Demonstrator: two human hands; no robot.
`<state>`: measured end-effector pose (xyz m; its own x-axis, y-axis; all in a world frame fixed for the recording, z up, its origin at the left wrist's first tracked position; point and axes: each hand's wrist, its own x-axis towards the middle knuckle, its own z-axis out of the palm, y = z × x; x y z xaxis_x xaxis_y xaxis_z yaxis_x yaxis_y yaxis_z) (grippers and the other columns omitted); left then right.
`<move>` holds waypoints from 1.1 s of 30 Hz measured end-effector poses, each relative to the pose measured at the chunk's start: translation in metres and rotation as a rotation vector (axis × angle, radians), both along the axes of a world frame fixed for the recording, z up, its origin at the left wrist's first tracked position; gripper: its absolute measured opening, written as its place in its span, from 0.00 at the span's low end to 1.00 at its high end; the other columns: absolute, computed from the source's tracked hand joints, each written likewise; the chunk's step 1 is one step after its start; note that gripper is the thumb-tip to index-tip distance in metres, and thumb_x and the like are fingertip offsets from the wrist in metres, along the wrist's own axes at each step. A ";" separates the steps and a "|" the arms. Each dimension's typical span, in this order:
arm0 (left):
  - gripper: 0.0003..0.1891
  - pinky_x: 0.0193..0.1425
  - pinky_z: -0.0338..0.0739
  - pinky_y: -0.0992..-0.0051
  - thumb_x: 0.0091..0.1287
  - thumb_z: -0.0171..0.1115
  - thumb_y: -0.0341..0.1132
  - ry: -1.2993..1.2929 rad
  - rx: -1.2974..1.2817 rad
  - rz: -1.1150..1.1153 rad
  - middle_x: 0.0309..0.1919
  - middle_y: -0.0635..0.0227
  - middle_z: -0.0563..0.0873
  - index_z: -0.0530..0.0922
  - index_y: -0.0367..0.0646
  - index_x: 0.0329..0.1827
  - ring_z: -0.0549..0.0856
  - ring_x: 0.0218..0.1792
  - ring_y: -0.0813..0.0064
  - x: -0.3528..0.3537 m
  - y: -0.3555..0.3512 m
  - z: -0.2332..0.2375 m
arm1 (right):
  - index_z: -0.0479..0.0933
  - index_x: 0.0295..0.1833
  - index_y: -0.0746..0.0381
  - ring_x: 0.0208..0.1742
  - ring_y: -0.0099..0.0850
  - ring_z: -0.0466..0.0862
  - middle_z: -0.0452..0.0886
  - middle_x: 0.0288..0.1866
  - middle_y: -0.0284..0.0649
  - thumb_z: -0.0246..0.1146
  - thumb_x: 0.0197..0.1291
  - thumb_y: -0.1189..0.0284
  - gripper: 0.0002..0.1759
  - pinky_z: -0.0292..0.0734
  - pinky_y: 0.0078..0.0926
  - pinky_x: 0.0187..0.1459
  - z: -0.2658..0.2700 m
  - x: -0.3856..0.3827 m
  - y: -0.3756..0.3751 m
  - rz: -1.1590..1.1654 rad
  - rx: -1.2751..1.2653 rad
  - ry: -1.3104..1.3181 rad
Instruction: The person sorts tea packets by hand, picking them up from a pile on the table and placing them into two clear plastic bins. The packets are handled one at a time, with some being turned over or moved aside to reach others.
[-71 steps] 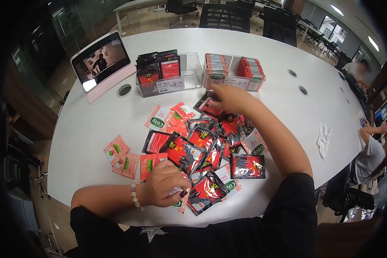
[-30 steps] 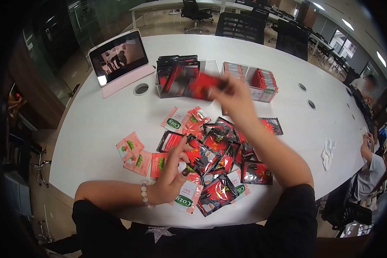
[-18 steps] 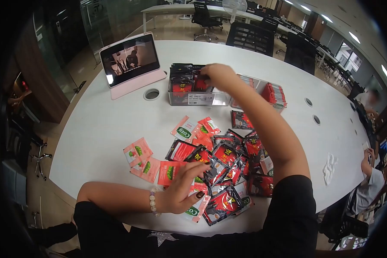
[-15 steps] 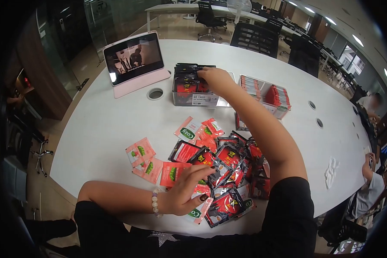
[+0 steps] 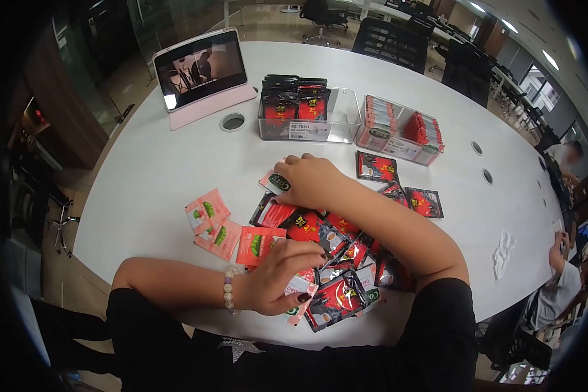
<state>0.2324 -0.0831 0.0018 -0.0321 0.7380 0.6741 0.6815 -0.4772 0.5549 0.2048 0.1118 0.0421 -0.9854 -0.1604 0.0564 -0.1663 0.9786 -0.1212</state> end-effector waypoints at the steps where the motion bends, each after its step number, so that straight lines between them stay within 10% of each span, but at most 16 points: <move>1: 0.25 0.57 0.62 0.63 0.68 0.53 0.44 0.029 0.024 -0.018 0.57 0.56 0.72 0.65 0.39 0.64 0.72 0.55 0.61 0.000 -0.001 0.000 | 0.74 0.55 0.59 0.49 0.43 0.80 0.79 0.48 0.43 0.69 0.50 0.55 0.29 0.76 0.40 0.49 0.000 0.002 -0.005 0.017 0.005 -0.001; 9: 0.21 0.47 0.65 0.66 0.57 0.62 0.42 0.296 0.318 -0.105 0.53 0.66 0.79 0.74 0.56 0.56 0.77 0.48 0.67 0.015 -0.003 -0.012 | 0.70 0.55 0.61 0.48 0.47 0.80 0.81 0.40 0.46 0.72 0.46 0.55 0.34 0.75 0.42 0.46 0.010 0.020 -0.025 -0.006 -0.076 -0.311; 15: 0.18 0.45 0.64 0.67 0.61 0.60 0.43 0.354 0.313 -0.149 0.51 0.69 0.79 0.75 0.57 0.55 0.78 0.47 0.71 0.014 -0.008 -0.009 | 0.75 0.43 0.64 0.34 0.29 0.82 0.78 0.26 0.37 0.68 0.53 0.68 0.15 0.74 0.25 0.36 0.004 0.012 0.001 0.073 -0.618 -0.345; 21: 0.16 0.47 0.64 0.65 0.62 0.59 0.43 0.344 0.281 -0.175 0.50 0.68 0.79 0.75 0.56 0.53 0.79 0.47 0.69 0.012 -0.009 -0.008 | 0.75 0.38 0.62 0.31 0.16 0.75 0.77 0.29 0.30 0.64 0.58 0.74 0.05 0.71 0.19 0.33 0.049 0.014 0.043 0.099 -0.989 0.118; 26: 0.15 0.48 0.63 0.65 0.62 0.61 0.43 0.332 0.259 -0.168 0.49 0.67 0.80 0.74 0.54 0.50 0.80 0.46 0.68 0.011 -0.007 -0.010 | 0.74 0.38 0.66 0.27 0.21 0.78 0.78 0.29 0.34 0.62 0.59 0.76 0.06 0.72 0.23 0.30 0.075 -0.009 0.103 -0.198 -0.753 0.558; 33: 0.14 0.47 0.62 0.65 0.63 0.61 0.44 0.319 0.231 -0.167 0.50 0.68 0.80 0.74 0.56 0.50 0.80 0.46 0.68 0.010 -0.007 -0.011 | 0.79 0.37 0.65 0.38 0.40 0.85 0.83 0.32 0.46 0.68 0.50 0.73 0.10 0.78 0.34 0.38 -0.014 -0.091 0.144 -0.306 -0.393 0.248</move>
<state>0.2425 -0.0905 -0.0093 0.3125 0.5438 0.7789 0.7044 -0.6828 0.1941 0.1135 0.2556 0.0283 -0.9333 0.2106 0.2908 0.0480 0.8758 -0.4802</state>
